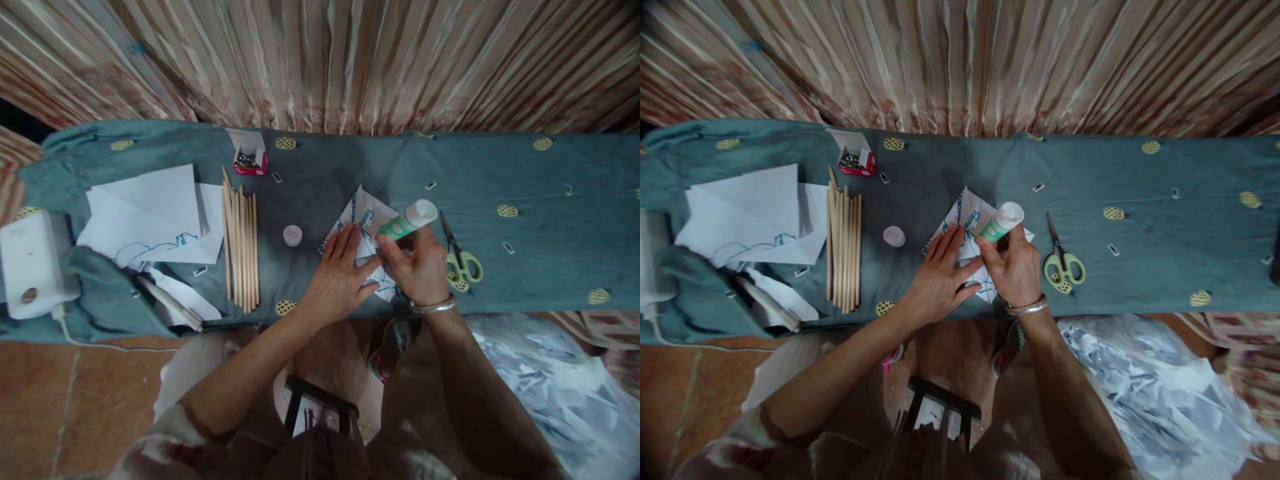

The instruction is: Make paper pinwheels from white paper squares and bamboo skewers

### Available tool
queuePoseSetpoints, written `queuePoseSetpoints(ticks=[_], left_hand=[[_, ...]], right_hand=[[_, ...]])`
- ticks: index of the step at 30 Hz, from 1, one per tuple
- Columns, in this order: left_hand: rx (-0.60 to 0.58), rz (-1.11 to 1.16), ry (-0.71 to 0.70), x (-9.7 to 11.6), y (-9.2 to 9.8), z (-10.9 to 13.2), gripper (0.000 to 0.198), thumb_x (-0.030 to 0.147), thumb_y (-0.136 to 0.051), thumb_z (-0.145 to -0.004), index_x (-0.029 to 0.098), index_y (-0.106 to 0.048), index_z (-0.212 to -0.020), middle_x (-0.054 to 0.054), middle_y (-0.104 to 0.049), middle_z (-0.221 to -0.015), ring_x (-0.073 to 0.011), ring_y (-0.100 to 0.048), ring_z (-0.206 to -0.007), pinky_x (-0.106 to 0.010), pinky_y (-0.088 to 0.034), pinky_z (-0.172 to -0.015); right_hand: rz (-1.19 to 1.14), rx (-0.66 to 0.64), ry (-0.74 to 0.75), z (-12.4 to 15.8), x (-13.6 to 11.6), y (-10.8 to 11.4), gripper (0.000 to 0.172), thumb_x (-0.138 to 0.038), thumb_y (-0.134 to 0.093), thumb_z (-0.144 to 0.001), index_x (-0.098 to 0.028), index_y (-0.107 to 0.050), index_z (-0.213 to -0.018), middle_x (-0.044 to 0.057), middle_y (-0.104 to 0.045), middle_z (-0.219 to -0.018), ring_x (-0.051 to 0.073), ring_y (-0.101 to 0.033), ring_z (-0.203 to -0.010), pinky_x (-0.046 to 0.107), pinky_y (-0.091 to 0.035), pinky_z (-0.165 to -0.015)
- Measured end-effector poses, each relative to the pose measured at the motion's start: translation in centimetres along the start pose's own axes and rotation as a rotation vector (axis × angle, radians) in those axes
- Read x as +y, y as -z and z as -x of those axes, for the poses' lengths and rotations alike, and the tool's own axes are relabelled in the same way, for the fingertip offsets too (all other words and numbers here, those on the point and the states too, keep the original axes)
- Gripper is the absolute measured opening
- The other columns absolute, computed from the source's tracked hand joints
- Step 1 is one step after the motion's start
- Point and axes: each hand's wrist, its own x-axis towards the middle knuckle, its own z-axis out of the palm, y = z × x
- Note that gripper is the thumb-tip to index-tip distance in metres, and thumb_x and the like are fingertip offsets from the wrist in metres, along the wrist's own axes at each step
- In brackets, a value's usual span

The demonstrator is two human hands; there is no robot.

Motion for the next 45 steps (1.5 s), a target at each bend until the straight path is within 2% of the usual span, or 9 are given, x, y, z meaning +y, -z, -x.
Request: queuePoseSetpoints(ticks=[8, 16, 20, 26, 31, 37, 45], left_hand=[[0.011, 0.010, 0.005, -0.1, -0.3, 0.1, 0.048, 0.038, -0.062, -0.083, 0.023, -0.055, -0.128, -0.014, -0.020, -0.158, -0.0378, -0.014, -0.145, -0.062, -0.020, -0.114], [0.010, 0.002, 0.006, -0.2, -0.3, 0.1, 0.042, 0.040, -0.060, -0.085, 0.020, -0.058, -0.121, -0.015, -0.023, -0.156, -0.0376, -0.014, -0.145, -0.062, -0.020, -0.114], [0.009, -0.007, 0.002, -0.1, -0.2, 0.1, 0.040, 0.041, -0.059, -0.085, 0.018, -0.060, -0.118, -0.017, -0.025, -0.155, -0.0392, -0.014, -0.145, -0.057, -0.018, -0.116], [-0.008, -0.007, 0.014, 0.0, -0.1, -0.1, 0.041, 0.041, -0.060, -0.085, 0.019, -0.060, -0.119, -0.018, -0.025, -0.155, -0.0397, -0.015, -0.144, -0.059, -0.020, -0.115], [-0.016, 0.005, 0.018, 0.0, 0.0, -0.1, 0.042, 0.040, -0.060, -0.085, 0.019, -0.059, -0.122, -0.019, -0.026, -0.154, -0.0398, -0.015, -0.144, -0.059, -0.019, -0.115], [0.000, 0.006, 0.010, 0.0, 0.1, 0.0, 0.043, 0.038, -0.063, -0.083, 0.021, -0.059, -0.122, -0.015, -0.025, -0.155, -0.0382, -0.015, -0.145, -0.060, -0.021, -0.114], [-0.014, -0.031, -0.007, -0.1, 0.0, 0.1, 0.047, 0.041, -0.062, -0.084, 0.024, -0.055, -0.127, -0.012, -0.026, -0.156, -0.0372, -0.013, -0.145, -0.060, -0.022, -0.114]], right_hand=[[0.006, 0.006, 0.028, 0.0, -0.1, -0.2, 0.039, -0.058, -0.058, -0.080, -0.021, -0.058, -0.093, 0.002, -0.063, -0.062, 0.020, -0.059, -0.056, 0.032, -0.043, -0.056], [0.025, -0.037, 0.040, -0.1, -0.9, -0.6, 0.041, -0.059, -0.055, -0.082, -0.020, -0.058, -0.093, 0.004, -0.067, -0.065, 0.022, -0.063, -0.058, 0.033, -0.045, -0.057], [0.020, -0.048, 0.057, 0.1, -1.0, -0.6, 0.043, -0.062, -0.053, -0.082, -0.020, -0.058, -0.093, 0.004, -0.067, -0.066, 0.022, -0.063, -0.058, 0.033, -0.046, -0.057], [-0.007, -0.072, 0.076, 0.4, -0.9, -0.5, 0.043, -0.063, -0.052, -0.081, -0.022, -0.058, -0.092, 0.003, -0.066, -0.065, 0.021, -0.061, -0.056, 0.032, -0.046, -0.056], [-0.012, -0.094, 0.113, 0.6, -0.6, -0.3, 0.041, -0.060, -0.053, -0.083, -0.021, -0.057, -0.093, 0.004, -0.067, -0.068, 0.023, -0.063, -0.062, 0.034, -0.047, -0.059], [0.010, -0.101, 0.126, 0.9, 0.1, 0.1, 0.038, -0.058, -0.053, -0.083, -0.021, -0.057, -0.091, 0.004, -0.067, -0.070, 0.023, -0.064, -0.064, 0.033, -0.047, -0.060], [0.046, -0.055, 0.141, 1.1, 0.9, 0.2, 0.040, -0.058, -0.052, -0.084, -0.019, -0.060, -0.089, 0.006, -0.068, -0.069, 0.024, -0.064, -0.063, 0.034, -0.047, -0.059]])
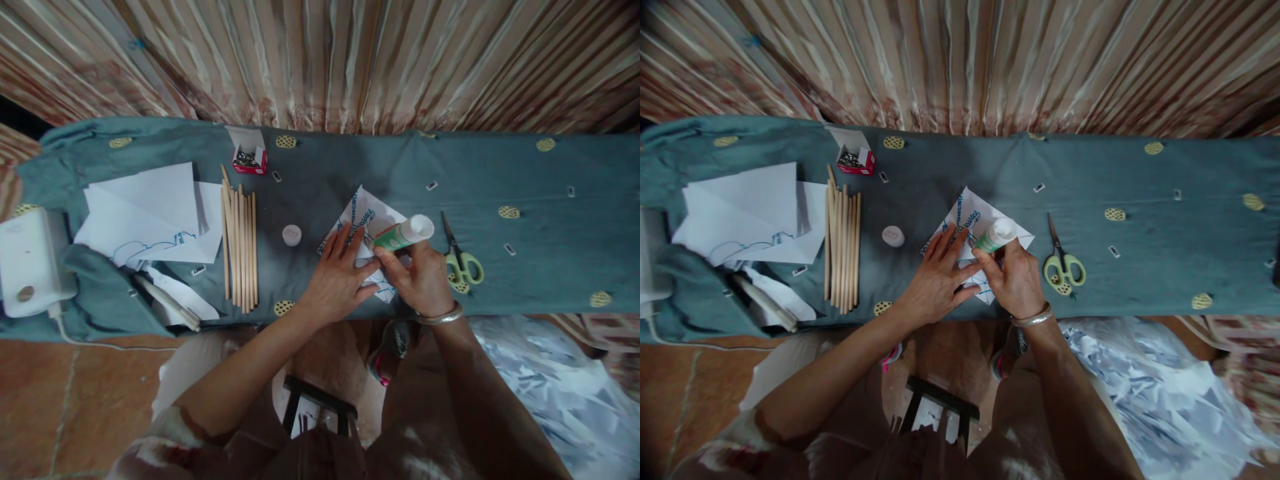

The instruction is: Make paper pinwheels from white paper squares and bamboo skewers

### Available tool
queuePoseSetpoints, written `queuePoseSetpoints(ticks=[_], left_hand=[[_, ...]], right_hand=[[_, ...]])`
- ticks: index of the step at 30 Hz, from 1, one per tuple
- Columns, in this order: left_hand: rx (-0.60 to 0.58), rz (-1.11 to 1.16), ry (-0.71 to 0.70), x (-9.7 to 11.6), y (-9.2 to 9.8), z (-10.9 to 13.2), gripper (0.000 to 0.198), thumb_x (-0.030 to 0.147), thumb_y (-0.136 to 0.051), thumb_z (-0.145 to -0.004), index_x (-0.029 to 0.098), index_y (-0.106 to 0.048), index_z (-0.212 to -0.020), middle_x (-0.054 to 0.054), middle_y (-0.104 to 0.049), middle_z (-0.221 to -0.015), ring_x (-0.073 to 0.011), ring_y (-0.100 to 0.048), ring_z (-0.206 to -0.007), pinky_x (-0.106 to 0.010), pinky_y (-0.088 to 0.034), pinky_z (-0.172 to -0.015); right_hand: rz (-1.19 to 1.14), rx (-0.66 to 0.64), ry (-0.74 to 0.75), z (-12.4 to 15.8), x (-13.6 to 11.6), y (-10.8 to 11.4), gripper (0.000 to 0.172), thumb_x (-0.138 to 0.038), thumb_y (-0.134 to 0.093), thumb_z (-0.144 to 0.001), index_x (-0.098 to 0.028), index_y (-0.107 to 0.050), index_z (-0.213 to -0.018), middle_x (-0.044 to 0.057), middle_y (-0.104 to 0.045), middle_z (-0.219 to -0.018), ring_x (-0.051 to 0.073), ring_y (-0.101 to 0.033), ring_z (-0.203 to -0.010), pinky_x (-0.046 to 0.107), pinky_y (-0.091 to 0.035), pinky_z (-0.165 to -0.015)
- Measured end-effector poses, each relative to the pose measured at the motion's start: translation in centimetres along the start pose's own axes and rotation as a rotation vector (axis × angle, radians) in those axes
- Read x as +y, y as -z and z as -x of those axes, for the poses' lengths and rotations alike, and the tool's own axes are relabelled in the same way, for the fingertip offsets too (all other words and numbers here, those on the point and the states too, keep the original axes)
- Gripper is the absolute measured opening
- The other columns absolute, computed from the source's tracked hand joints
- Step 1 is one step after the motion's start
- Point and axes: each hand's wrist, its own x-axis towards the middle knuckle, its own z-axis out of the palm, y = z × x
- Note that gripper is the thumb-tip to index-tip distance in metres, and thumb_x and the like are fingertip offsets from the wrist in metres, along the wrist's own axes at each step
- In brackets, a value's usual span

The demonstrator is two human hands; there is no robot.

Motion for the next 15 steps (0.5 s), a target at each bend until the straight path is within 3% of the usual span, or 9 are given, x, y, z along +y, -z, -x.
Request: queuePoseSetpoints(ticks=[15], left_hand=[[-0.002, 0.011, 0.000, 0.17, 0.36, -0.01, 0.047, 0.040, -0.062, -0.083, 0.023, -0.056, -0.127, -0.017, -0.033, -0.151, -0.0399, -0.016, -0.144, -0.061, -0.023, -0.113]], right_hand=[[-0.004, 0.030, -0.033, -0.81, 0.45, -0.24, 0.047, -0.062, -0.052, -0.082, -0.017, -0.062, -0.093, 0.007, -0.068, -0.069, 0.025, -0.064, -0.062, 0.034, -0.045, -0.056]])
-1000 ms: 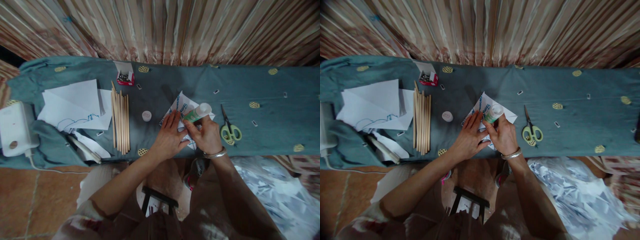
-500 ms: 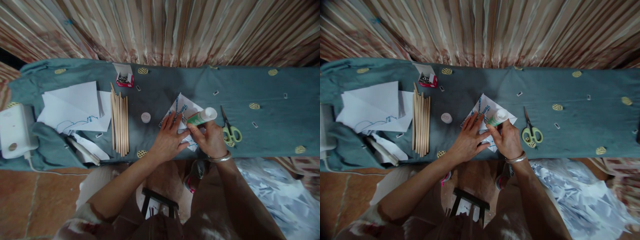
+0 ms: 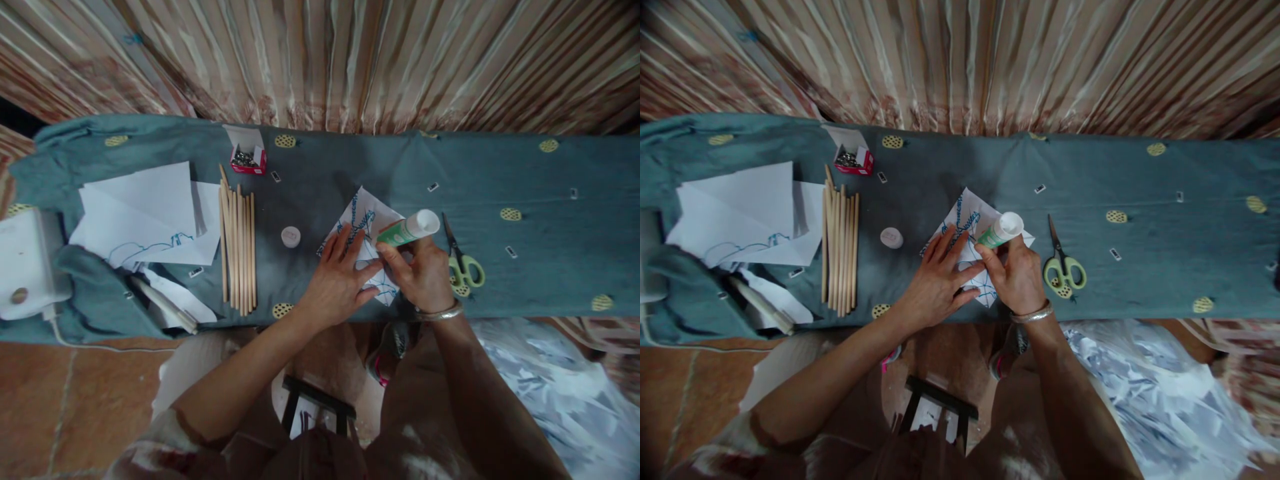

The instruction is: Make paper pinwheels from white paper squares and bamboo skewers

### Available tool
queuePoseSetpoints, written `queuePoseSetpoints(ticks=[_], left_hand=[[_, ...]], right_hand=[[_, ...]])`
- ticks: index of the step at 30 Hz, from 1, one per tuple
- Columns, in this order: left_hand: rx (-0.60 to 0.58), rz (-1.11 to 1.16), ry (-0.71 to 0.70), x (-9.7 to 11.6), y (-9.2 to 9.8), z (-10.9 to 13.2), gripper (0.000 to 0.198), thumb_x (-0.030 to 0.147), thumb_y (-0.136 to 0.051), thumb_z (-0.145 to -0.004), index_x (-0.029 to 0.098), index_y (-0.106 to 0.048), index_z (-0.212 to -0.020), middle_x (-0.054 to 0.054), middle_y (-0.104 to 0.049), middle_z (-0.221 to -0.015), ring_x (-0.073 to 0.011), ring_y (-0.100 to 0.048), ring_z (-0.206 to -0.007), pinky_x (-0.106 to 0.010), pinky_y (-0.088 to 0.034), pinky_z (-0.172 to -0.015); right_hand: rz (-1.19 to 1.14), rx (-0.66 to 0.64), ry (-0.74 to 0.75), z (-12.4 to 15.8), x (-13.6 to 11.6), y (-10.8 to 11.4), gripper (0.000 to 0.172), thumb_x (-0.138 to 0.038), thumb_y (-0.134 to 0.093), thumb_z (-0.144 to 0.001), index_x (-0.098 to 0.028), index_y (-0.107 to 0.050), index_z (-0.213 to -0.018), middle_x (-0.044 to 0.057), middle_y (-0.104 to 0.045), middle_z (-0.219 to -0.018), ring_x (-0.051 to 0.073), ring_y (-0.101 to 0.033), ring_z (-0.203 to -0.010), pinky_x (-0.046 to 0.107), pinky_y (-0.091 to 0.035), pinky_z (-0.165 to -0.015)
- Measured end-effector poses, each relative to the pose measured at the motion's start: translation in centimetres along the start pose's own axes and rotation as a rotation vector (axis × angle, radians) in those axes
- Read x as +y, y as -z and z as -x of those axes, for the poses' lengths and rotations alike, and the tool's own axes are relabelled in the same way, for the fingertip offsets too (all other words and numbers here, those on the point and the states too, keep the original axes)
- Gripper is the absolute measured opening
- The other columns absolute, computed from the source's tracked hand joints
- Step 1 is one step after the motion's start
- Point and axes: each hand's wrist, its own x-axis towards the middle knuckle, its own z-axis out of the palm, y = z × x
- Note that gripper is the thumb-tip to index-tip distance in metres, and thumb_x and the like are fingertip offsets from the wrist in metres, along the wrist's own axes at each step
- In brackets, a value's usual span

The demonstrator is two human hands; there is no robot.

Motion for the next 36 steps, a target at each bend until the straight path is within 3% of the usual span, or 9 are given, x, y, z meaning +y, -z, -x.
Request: queuePoseSetpoints(ticks=[18, 36], left_hand=[[0.013, 0.024, 0.006, 0.0, -0.3, 0.0, 0.043, 0.037, -0.063, -0.083, 0.023, -0.058, -0.124, -0.014, -0.024, -0.156, -0.0386, -0.013, -0.145, -0.062, -0.022, -0.113], [-0.007, 0.001, 0.012, 0.1, 0.0, -0.1, 0.043, 0.038, -0.061, -0.084, 0.021, -0.059, -0.124, -0.017, -0.029, -0.153, -0.0398, -0.015, -0.144, -0.059, -0.022, -0.114]], right_hand=[[0.011, -0.058, 0.080, -0.6, -0.8, -0.4, 0.045, -0.060, -0.049, -0.085, -0.018, -0.058, -0.094, 0.006, -0.068, -0.070, 0.023, -0.064, -0.061, 0.033, -0.047, -0.057], [-0.026, -0.101, 0.103, 0.0, -1.3, 0.1, 0.042, -0.058, -0.049, -0.086, -0.017, -0.056, -0.097, 0.005, -0.067, -0.069, 0.023, -0.065, -0.063, 0.033, -0.048, -0.060]])
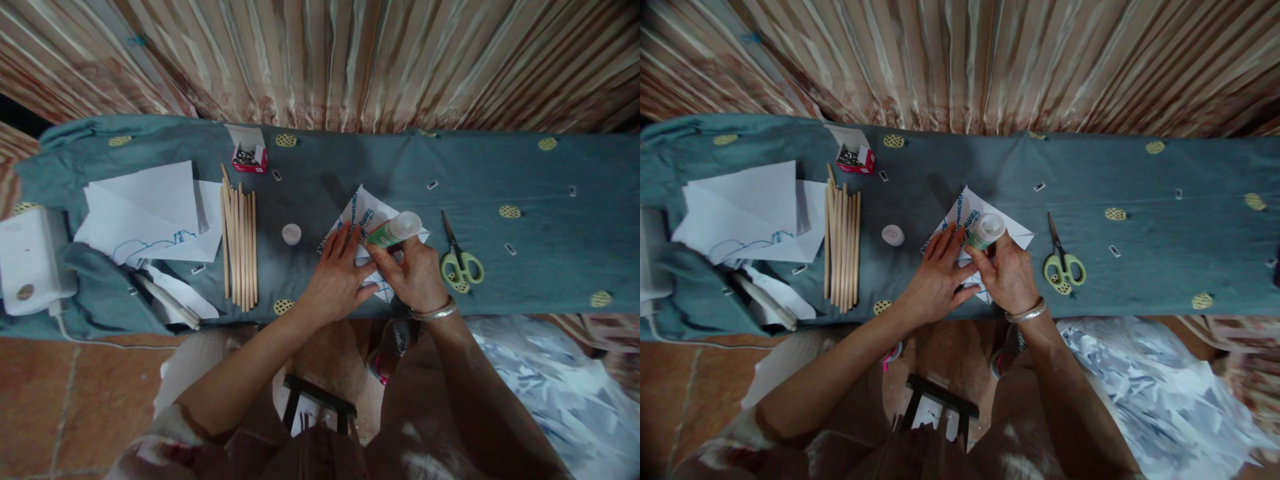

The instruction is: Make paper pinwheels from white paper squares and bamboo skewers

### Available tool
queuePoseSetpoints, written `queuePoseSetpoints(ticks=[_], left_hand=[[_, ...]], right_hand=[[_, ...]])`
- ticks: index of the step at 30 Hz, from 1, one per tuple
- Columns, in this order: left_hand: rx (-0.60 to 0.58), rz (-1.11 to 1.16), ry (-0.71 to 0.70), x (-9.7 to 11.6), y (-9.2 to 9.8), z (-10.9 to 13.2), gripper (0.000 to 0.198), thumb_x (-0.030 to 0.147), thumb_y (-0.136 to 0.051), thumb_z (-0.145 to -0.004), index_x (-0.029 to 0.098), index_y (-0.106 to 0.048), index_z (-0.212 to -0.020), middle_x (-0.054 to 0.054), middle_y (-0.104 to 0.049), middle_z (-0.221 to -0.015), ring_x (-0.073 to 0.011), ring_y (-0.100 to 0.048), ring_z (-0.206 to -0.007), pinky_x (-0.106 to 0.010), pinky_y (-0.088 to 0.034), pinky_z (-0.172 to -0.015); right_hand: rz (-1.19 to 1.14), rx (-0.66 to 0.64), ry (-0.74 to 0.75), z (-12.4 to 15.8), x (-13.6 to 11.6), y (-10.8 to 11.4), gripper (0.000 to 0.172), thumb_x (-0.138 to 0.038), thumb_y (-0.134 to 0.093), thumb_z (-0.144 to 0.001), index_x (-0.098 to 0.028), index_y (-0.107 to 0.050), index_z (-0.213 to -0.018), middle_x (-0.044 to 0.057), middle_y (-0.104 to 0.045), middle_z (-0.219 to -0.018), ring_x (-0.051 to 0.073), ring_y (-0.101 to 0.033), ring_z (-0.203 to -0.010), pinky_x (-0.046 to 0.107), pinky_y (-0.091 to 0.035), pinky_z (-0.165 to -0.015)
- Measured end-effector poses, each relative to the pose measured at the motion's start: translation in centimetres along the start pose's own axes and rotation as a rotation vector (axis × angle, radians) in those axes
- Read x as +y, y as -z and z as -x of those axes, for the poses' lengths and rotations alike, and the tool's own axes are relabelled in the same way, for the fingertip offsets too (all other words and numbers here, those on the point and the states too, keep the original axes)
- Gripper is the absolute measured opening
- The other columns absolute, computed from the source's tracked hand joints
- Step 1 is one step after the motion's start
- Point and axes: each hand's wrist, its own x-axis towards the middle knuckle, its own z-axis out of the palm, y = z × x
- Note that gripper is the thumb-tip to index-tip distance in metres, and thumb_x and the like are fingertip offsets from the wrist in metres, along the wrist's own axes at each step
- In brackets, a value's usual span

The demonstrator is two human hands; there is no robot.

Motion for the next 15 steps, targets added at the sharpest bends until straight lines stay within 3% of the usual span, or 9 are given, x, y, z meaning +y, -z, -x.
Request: queuePoseSetpoints(ticks=[15], left_hand=[[0.025, 0.011, -0.017, -0.3, -0.4, 0.1, 0.047, 0.038, -0.062, -0.083, 0.023, -0.056, -0.127, -0.017, -0.026, -0.155, -0.0393, -0.014, -0.145, -0.062, -0.021, -0.112]], right_hand=[[0.001, 0.035, -0.023, 0.5, 1.2, 0.4, 0.041, -0.056, -0.052, -0.084, -0.017, -0.059, -0.097, 0.004, -0.066, -0.067, 0.023, -0.063, -0.059, 0.033, -0.047, -0.057]])
